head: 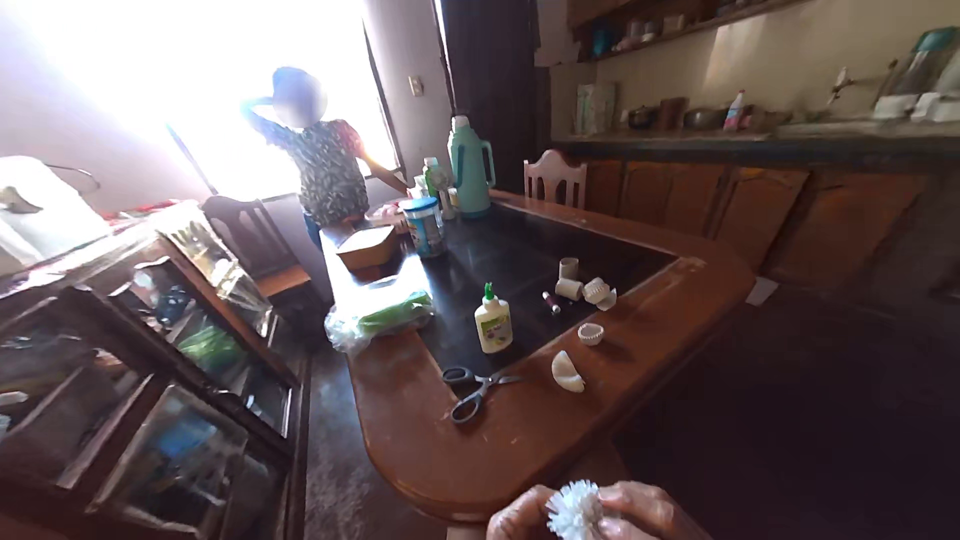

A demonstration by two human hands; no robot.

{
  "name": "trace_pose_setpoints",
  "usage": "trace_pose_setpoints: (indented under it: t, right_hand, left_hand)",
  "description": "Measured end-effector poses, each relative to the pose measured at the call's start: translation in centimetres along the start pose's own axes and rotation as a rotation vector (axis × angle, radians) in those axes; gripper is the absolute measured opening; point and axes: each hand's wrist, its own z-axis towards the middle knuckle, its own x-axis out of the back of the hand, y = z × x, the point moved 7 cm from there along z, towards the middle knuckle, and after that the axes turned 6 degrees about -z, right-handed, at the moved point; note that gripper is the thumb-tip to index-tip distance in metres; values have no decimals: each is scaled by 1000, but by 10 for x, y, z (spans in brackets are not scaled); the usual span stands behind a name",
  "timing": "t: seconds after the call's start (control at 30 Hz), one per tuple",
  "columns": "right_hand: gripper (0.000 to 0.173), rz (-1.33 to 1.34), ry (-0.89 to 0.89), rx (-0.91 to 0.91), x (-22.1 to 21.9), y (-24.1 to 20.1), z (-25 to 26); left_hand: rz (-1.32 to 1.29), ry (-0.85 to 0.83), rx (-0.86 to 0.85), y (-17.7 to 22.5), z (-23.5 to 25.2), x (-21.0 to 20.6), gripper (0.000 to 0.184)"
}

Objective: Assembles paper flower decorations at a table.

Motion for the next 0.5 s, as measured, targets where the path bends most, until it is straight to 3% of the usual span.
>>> trace_pose_setpoints:
  t: [0.2,0.5]
  right_hand:
    - [9,6,-31,-58,-2,1,7]
    - [11,-13,-38,-81,-3,-1,11]
  left_hand:
    - [-9,-10,21,1,-5,3,31]
    - [18,45,-92,6,-7,5,29]
